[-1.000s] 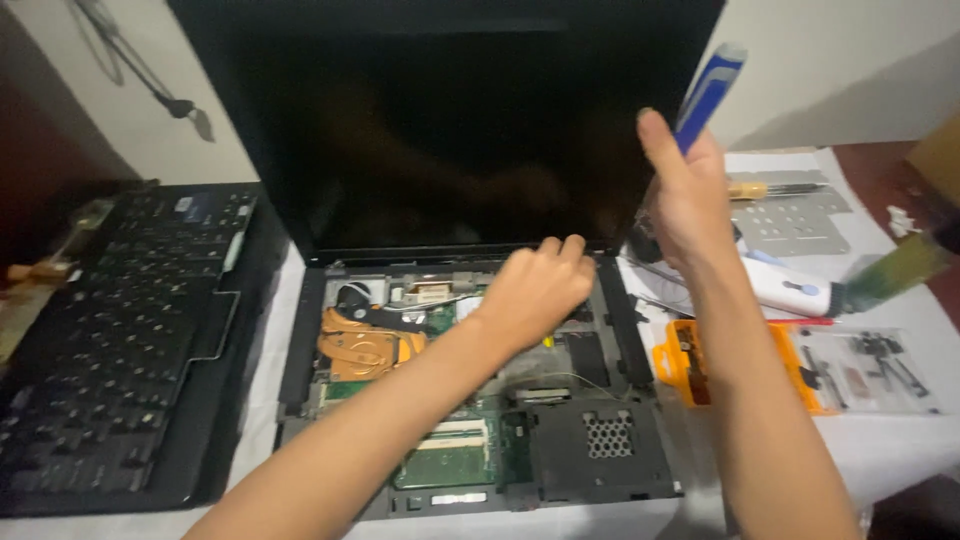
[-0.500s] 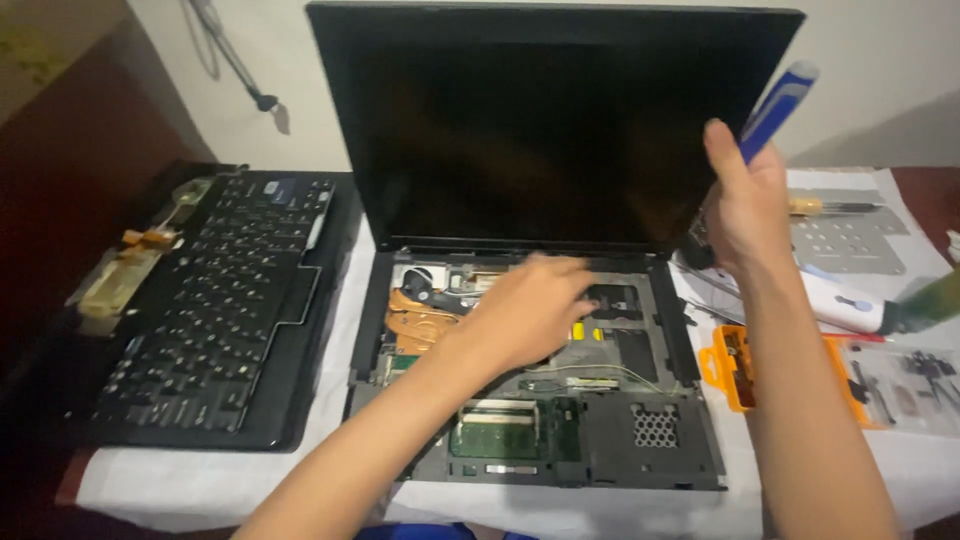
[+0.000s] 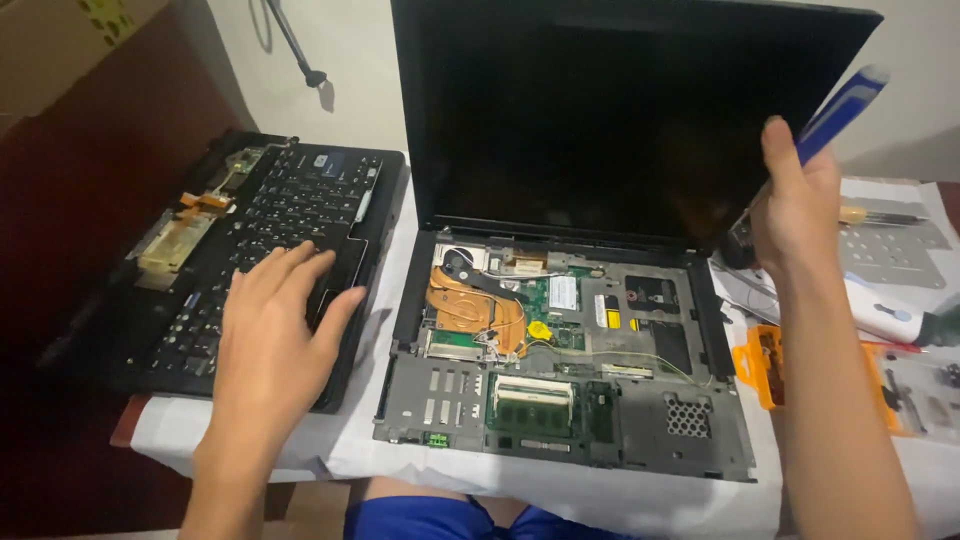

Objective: Detaching a laptop keyboard by prying it from the frame and disconnecting the internal ribbon cable.

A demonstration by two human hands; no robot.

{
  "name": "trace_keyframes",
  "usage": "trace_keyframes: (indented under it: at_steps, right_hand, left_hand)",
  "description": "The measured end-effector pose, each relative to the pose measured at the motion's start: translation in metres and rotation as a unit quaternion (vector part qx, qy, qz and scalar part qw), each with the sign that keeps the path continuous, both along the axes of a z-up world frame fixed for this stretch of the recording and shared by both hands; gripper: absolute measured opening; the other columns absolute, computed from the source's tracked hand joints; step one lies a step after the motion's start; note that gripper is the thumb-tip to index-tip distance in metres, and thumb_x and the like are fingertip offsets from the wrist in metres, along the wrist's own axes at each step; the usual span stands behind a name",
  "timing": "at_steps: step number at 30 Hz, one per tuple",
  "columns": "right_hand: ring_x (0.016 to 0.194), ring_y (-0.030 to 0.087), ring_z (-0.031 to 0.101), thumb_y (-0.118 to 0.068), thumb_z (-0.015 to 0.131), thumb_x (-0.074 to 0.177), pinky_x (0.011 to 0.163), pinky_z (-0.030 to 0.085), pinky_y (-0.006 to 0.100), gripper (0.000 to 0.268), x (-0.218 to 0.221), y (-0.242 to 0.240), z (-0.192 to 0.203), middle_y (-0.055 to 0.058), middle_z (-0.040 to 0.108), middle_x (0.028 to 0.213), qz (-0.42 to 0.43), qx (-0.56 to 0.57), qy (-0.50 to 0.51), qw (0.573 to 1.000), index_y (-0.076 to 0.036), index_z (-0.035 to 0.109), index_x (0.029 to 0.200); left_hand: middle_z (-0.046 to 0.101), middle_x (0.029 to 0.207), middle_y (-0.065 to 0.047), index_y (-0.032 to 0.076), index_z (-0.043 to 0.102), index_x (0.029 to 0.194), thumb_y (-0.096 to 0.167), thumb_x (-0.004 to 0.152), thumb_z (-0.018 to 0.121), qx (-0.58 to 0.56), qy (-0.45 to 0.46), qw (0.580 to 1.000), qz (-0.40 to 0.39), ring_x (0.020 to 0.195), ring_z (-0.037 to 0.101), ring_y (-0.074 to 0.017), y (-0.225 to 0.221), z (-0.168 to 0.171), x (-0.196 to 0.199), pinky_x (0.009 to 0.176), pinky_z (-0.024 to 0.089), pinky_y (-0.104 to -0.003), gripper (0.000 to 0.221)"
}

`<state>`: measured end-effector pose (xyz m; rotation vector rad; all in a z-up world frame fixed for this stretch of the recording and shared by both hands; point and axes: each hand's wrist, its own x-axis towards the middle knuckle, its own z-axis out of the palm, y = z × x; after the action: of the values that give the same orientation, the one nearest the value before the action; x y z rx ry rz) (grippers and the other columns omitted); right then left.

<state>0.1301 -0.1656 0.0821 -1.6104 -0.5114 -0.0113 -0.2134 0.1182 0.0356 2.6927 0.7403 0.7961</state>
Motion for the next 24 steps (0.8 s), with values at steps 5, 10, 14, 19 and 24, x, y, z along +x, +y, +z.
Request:
trace_keyframes:
  at_steps: [5,10,14,19,24]
  right_hand:
    - [0.157,0.035,0.017,-0.041,0.056,0.105,0.124,0.012,0.051,0.069,-0.006,0.001,0.002,0.015,0.026,0.167,0.002,0.019,0.005,1.000,-0.008,0.021,0.154]
    - [0.157,0.035,0.017,-0.041,0.055,0.107,0.124,0.014,0.049,0.066,0.004,-0.002,-0.005,0.013,0.026,0.168,-0.028,0.004,0.021,0.999,-0.012,0.020,0.155]
    - [0.155,0.037,0.024,-0.037,0.058,0.106,0.125,0.018,0.050,0.067,0.011,-0.009,-0.011,0.019,0.031,0.163,0.085,0.065,-0.055,0.993,-0.003,0.024,0.153]
    - [0.156,0.036,0.018,-0.043,0.058,0.103,0.124,0.011,0.050,0.072,0.006,-0.004,-0.006,0.017,0.029,0.167,0.025,0.026,-0.024,0.999,-0.005,0.025,0.154]
    - [0.156,0.038,0.018,-0.044,0.063,0.101,0.125,0.012,0.049,0.085,0.018,-0.010,-0.016,0.023,0.026,0.167,0.052,0.063,-0.031,0.996,0.003,0.018,0.156]
  left_hand:
    - [0.061,0.143,-0.015,0.005,0.066,0.133,0.037,0.097,0.064,-0.021,0.005,1.000,0.004,0.138,0.049,-0.0354,-0.006,0.014,-0.006,0.117,0.030,-0.060,0.049]
    - [0.036,0.160,-0.025,0.002,0.040,0.153,0.064,0.092,0.056,-0.038,0.141,0.982,0.123,0.148,0.027,-0.0480,0.019,0.009,-0.003,0.113,0.022,-0.073,0.088]
    - [0.018,0.168,-0.017,0.011,0.027,0.158,0.069,0.092,0.044,-0.129,0.222,0.959,0.119,0.157,0.009,-0.0391,0.021,0.001,0.002,0.119,0.012,-0.070,0.089]
    - [0.022,0.168,-0.017,0.010,0.029,0.158,0.060,0.098,0.039,-0.104,0.222,0.963,0.113,0.156,0.014,-0.0400,0.013,-0.006,0.004,0.118,0.016,-0.070,0.079]
    - [0.065,0.111,-0.018,0.004,0.061,0.121,0.023,0.085,0.076,0.071,-0.007,0.994,-0.082,0.099,0.062,-0.0400,-0.055,0.019,0.025,0.104,0.038,-0.064,0.044]
